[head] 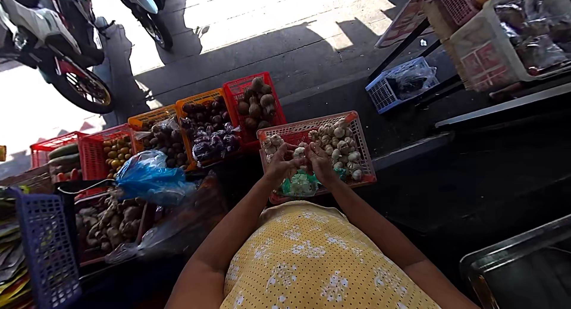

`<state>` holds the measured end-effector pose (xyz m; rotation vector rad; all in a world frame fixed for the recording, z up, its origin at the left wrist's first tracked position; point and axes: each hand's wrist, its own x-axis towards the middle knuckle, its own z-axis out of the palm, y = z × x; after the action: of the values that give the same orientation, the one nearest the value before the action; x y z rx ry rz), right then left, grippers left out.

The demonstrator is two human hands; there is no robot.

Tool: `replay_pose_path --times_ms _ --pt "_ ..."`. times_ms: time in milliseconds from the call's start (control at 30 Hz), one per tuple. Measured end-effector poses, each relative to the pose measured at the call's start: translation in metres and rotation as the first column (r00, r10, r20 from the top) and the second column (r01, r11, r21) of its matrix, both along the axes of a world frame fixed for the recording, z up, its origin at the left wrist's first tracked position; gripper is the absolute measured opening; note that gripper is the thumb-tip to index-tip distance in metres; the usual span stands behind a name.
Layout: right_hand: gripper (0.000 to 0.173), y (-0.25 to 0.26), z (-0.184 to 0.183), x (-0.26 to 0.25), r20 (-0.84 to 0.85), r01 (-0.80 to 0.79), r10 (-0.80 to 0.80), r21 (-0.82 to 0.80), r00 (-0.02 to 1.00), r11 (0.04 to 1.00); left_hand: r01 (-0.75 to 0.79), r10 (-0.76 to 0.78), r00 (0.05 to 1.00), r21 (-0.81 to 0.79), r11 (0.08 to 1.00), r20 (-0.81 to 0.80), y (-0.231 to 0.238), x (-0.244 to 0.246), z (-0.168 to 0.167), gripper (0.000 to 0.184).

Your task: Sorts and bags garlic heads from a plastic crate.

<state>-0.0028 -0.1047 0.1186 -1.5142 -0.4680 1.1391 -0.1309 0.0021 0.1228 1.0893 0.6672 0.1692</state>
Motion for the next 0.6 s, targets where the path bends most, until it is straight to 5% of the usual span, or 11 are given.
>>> replay_pose_path --times_ms 167,333,467,600 --pt "0.027 -0.003 -0.007 -0.006 0.145 0.137 -0.113 -0.165 0.983 0.977 -0.018 0.018 0.999 0.000 1.000 -0.046 -0.012 0.004 -0.009 0.044" --pt "0.033 -0.012 -0.028 -0.006 0.612 0.086 0.141 -0.326 0.778 0.942 0.167 -0.084 0.973 0.406 0.899 -0.215 -0.027 0.014 -0.018 0.041" --pt "0.035 -0.027 -0.026 -0.003 0.599 0.005 0.255 -0.397 0.759 0.918 0.361 -0.141 0.912 0.592 0.720 -0.385 -0.006 0.023 -0.035 0.035" --pt "0.031 -0.034 -0.022 -0.014 0.442 -0.291 0.523 -0.492 0.729 0.820 0.396 -0.056 0.780 0.422 0.816 -0.623 0.027 0.035 -0.066 0.046"
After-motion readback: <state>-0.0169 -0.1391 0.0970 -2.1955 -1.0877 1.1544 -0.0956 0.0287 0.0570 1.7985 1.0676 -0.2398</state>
